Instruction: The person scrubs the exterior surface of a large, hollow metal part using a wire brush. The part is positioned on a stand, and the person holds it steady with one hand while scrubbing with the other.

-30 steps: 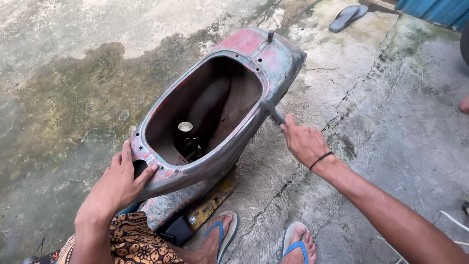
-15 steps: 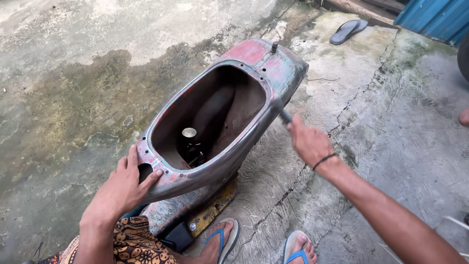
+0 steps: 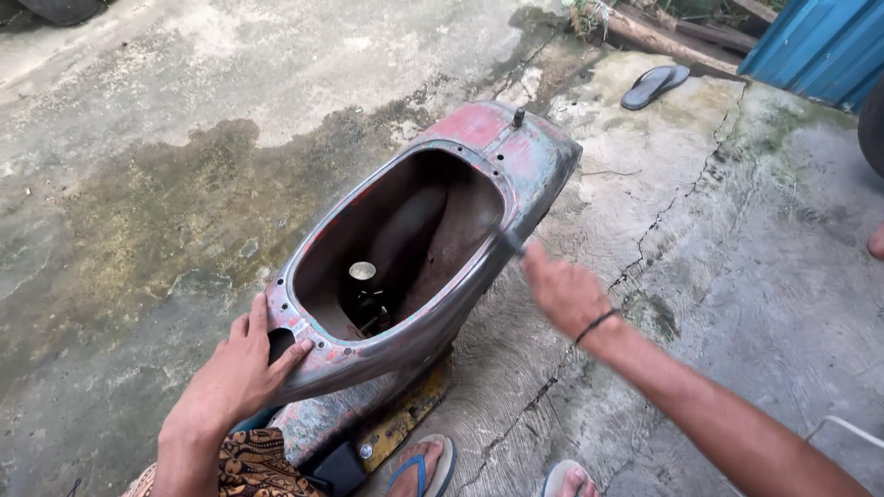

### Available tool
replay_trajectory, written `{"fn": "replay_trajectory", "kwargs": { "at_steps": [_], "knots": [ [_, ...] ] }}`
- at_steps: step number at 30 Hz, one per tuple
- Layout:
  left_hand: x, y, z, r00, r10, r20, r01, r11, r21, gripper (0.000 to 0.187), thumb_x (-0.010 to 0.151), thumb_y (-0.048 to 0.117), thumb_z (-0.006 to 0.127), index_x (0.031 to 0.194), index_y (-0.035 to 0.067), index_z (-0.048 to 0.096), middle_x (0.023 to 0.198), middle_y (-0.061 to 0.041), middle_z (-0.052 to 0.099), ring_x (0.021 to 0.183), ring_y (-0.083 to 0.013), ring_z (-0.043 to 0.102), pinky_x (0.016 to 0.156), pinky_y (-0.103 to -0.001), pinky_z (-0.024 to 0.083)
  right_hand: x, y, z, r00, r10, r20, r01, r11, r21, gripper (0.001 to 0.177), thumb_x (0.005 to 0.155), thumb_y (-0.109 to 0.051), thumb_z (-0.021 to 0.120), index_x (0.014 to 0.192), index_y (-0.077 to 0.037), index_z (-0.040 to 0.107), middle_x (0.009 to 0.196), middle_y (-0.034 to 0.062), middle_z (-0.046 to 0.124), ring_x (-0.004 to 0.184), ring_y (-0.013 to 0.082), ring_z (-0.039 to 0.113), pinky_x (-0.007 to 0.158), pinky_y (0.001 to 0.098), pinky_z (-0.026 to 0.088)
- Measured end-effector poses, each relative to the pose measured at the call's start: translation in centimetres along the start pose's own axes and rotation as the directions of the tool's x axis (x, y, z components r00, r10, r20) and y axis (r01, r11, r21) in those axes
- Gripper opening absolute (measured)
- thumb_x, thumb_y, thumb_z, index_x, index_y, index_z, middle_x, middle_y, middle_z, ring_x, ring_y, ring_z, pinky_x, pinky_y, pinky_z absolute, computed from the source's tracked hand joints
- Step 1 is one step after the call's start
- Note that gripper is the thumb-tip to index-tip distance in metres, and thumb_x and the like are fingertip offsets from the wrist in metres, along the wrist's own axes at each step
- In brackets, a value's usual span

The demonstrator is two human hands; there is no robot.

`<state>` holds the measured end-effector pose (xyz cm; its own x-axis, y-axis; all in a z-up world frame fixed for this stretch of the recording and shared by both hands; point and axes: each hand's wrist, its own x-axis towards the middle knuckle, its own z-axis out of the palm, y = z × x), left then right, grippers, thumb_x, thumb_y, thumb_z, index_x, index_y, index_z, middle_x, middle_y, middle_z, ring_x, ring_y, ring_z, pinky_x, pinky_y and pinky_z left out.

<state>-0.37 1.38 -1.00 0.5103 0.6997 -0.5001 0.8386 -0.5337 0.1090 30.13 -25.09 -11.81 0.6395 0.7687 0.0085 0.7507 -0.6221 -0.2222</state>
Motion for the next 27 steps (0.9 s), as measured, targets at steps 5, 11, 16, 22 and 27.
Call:
{"fn": "replay_trajectory", "kwargs": {
  "at_steps": [5,11,16,22,27],
  "knots": [
    [-0.2,0.4,-0.5,0.999,-0.010,0.033,0.009,1.000,0.019,0.096,0.095,0.067,0.037,0.167,0.020,-0.006,0.167,-0.014,0.020,0.139,-0.0456,0.047,0.113,-0.060,0.044,-0.8,-0.3,1.7,0.977,-0.197,0.080,0.202,0.977,-0.062,0.031,0.113,-0.039,0.027,0.112,-0.013,0.044,0.054,-0.0070,0.045,0.036,0.0068,0.032,0.024,0.0239,0.029],
    [-0.3,0.0,-0.1,1.000,0.009,0.000,-0.009,1.000,0.003,0.095,0.095,0.064,0.040,0.166,0.017,-0.002,0.166,-0.017,0.022,0.141,-0.0467,0.044,0.111,-0.059,0.042,2.9,3.5,0.2,0.986,0.168,-0.016,-0.167,0.983,0.078,0.034,0.113,-0.041,0.024,0.114,-0.009,0.036,0.057,0.0132,0.058,0.048,0.0359,0.058,0.043,0.0488,0.049],
    [-0.4,0.0,0.0,0.999,0.043,-0.015,-0.044,0.999,-0.003,0.095,0.096,0.063,0.041,0.166,0.014,-0.002,0.162,-0.022,0.026,0.139,-0.0484,0.045,0.113,-0.060,0.040,-2.8,-3.2,1.7,0.989,-0.132,0.058,0.121,0.978,0.172,0.029,0.113,-0.032,0.026,0.107,-0.009,0.043,0.050,-0.0074,0.048,0.032,0.0098,0.041,0.023,0.0249,0.031],
    [-0.5,0.0,0.0,0.999,0.043,-0.030,-0.044,0.999,-0.016,0.095,0.095,0.062,0.042,0.166,0.015,0.000,0.163,-0.021,0.025,0.139,-0.0503,0.043,0.112,-0.061,0.039,-0.2,0.5,2.3,0.991,-0.093,-0.100,0.091,0.995,-0.033,0.038,0.113,-0.041,0.023,0.107,-0.009,0.044,0.049,-0.0081,0.044,0.031,0.0062,0.035,0.021,0.0242,0.029],
    [-0.9,0.0,-0.3,0.999,0.032,-0.014,-0.033,0.999,-0.022,0.095,0.095,0.062,0.042,0.166,0.017,-0.002,0.165,-0.018,0.023,0.142,-0.0467,0.041,0.114,-0.060,0.038,0.6,0.8,1.4,0.997,0.042,-0.061,-0.029,0.979,0.202,0.035,0.112,-0.037,0.024,0.119,-0.008,0.041,0.051,-0.0045,0.044,0.034,0.0115,0.037,0.024,0.0272,0.033]
  ]
}}
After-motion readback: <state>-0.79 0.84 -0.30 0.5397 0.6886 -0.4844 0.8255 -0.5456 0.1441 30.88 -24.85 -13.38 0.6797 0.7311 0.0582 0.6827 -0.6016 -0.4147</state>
